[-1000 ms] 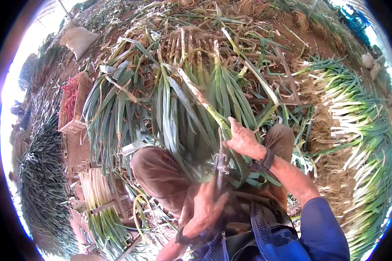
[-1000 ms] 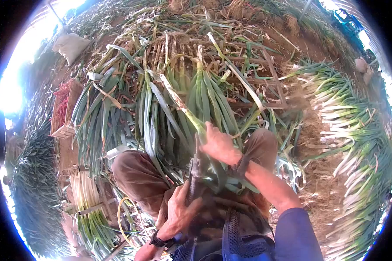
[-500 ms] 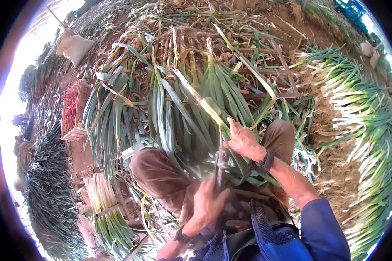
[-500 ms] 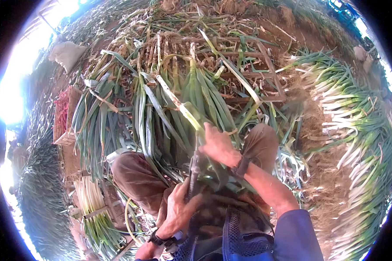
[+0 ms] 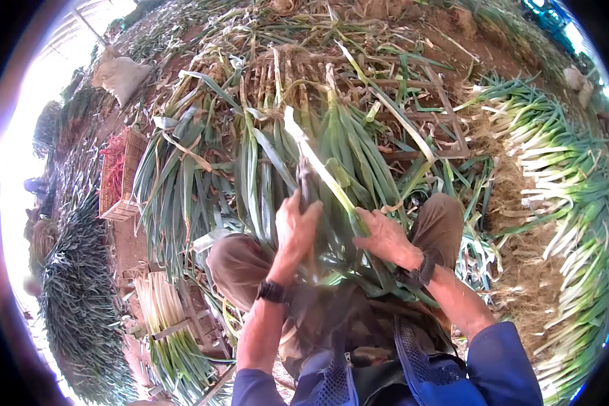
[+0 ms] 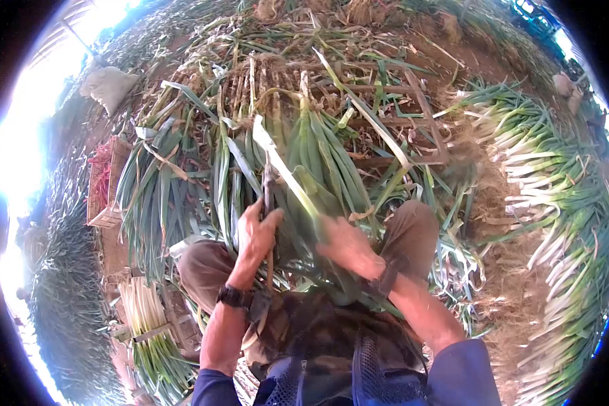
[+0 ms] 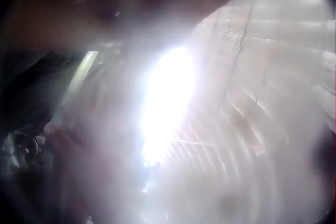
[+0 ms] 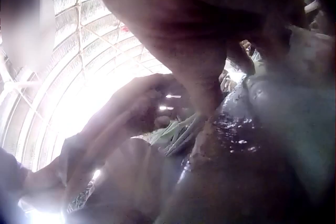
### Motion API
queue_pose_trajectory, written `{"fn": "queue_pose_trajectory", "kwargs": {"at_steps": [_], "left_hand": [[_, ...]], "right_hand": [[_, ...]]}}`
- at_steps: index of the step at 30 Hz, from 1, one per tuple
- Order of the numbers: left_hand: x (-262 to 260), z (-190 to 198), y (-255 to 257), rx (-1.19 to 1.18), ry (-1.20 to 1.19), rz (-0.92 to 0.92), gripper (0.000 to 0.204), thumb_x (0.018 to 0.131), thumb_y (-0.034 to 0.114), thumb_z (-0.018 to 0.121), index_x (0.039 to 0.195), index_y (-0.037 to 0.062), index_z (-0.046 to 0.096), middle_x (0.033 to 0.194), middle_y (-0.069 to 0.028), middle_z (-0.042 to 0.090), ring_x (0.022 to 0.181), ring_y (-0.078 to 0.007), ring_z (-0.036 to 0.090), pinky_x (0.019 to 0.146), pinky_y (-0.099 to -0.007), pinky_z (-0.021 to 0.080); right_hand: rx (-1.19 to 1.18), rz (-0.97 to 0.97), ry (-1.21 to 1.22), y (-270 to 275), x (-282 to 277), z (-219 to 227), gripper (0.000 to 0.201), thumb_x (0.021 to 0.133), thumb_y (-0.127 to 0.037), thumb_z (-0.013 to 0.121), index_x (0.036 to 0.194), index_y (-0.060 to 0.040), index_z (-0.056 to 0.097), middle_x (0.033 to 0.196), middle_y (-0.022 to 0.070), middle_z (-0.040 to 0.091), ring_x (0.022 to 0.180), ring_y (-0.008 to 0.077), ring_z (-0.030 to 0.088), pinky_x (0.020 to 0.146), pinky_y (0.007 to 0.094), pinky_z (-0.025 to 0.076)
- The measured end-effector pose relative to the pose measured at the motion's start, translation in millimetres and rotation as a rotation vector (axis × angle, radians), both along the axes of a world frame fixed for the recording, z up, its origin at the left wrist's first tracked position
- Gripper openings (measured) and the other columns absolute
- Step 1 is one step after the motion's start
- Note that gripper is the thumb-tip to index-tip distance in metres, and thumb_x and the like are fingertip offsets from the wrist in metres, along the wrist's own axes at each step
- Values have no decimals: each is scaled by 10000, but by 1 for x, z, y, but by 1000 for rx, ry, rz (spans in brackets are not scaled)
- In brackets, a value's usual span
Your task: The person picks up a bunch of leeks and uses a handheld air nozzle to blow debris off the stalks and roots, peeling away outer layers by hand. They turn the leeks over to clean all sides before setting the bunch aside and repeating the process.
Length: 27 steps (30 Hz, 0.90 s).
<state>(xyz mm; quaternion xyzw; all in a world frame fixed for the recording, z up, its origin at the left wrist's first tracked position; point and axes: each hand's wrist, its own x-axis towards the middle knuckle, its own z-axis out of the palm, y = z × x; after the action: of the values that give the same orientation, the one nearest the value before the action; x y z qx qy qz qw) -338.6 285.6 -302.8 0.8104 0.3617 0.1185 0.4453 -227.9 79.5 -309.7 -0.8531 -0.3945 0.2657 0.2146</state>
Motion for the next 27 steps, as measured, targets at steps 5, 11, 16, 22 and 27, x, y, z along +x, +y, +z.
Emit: {"fn": "queue_pose_trajectory", "kwargs": {"at_steps": [5,11,16,22,27], "left_hand": [[31,21,32,-97,2,4,507,863,336,689,1171,-67,672,974,-241,688,905,-365,678,834,-453,526],[12,1,9,61,14,-81,504,880,333,704,1232,-26,681,878,-100,712,782,-183,662,756,-334,532],[9,9,16,-145,-12,-66,419,917,263,678,1220,-26,673,791,-61,657,736,-150,629,697,-326,518],[-2,8,-1,59,-24,-101,490,905,286,697,1253,-51,630,858,-115,611,776,-250,615,726,-393,493],[3,13,-4,84,30,-108,534,901,305,700,1273,-66,605,957,-214,604,906,-373,602,819,-443,471]], "right_hand": [[83,11,32,-12,0,-16,797,841,-414,746,1511,-107,442,1257,295,625,1185,476,593,994,499,501],[204,-62,330,-28,14,-33,751,885,-286,755,1518,-3,465,1354,209,639,1257,269,597,1077,347,451],[232,-112,511,-28,19,-24,717,899,-193,758,1518,14,462,1271,119,667,1125,155,599,1015,294,471],[362,-133,766,-26,25,-10,689,937,-121,716,1544,18,422,1177,76,665,1030,125,595,926,289,503],[320,-105,864,-23,22,21,711,921,-195,712,1544,1,430,1284,114,648,1153,184,594,1035,330,469]]}}
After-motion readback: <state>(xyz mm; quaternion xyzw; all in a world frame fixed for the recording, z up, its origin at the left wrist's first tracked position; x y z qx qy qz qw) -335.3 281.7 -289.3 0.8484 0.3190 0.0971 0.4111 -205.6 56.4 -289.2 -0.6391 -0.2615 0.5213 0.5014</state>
